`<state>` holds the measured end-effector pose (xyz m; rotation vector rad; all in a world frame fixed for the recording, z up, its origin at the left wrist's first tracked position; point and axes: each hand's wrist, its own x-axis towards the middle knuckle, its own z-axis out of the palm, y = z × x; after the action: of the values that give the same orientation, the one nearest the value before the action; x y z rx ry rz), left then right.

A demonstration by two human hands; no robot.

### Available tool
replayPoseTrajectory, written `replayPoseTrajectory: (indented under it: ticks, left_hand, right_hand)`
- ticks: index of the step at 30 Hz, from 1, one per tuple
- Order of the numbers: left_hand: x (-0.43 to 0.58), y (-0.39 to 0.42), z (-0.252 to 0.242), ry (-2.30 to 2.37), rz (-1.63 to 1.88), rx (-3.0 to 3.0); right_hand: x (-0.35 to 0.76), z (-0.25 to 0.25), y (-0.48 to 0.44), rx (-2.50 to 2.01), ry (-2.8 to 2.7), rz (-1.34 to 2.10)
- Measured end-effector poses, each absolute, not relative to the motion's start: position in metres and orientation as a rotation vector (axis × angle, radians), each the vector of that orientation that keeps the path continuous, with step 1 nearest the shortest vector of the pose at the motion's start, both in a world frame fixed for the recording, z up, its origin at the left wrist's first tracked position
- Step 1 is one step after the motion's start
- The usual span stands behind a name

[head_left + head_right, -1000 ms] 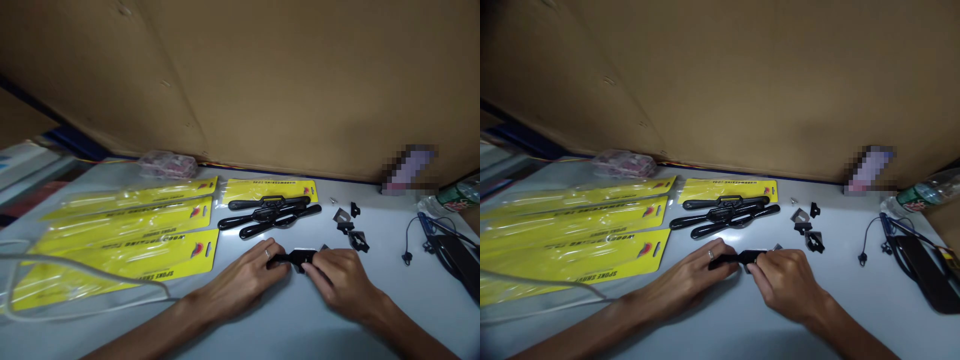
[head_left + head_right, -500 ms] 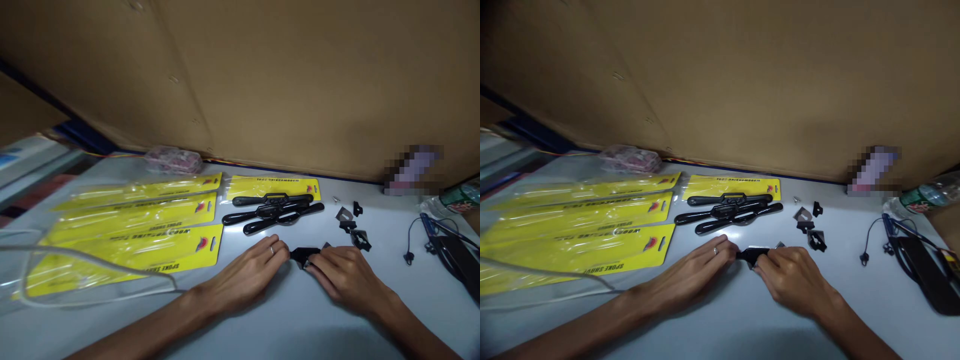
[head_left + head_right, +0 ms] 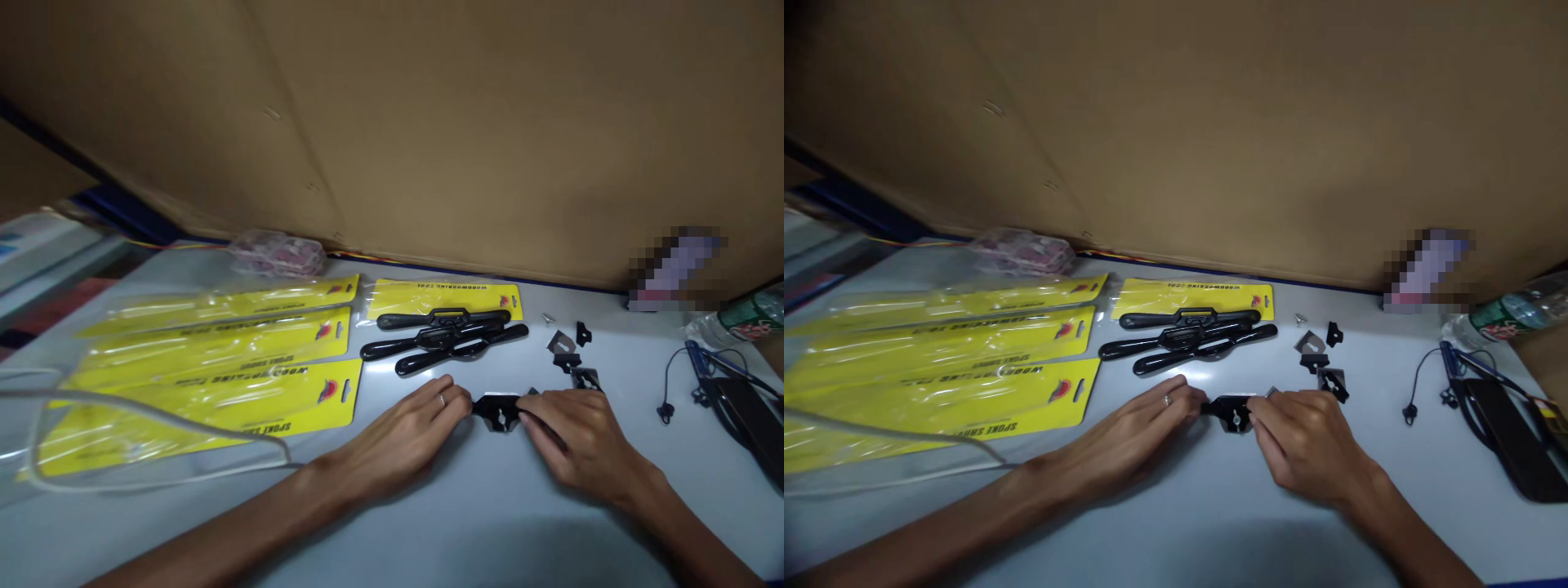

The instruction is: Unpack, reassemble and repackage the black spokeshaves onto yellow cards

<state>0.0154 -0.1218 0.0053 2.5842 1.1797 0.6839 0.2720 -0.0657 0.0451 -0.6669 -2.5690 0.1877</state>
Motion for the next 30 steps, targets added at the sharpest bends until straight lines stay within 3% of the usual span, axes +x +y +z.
replayPoseTrajectory:
  ticks: [7,17,25,30]
  left_hand:
    - [0.017,-0.120,0.008,1.177,0.689,2.634]
    - [0.016,-0.123,0.001,1.170,0.746,2.599]
    - [0.017,-0.123,0.011,1.180,0.732,2.606]
    - [0.015,-0.124,0.010,1.181,0.741,2.626]
  right_hand:
    - [0.273,0.049,-0.064,-0.547,-2.748,0.073]
    - [0.250,0.033,-0.078,-0.737,-2.595,-0.041]
    - [0.240,0.020,-0.097,-0.916,-2.531,-0.435]
    - [0.242,0.018,-0.101,-0.962,-2.540,-0.507]
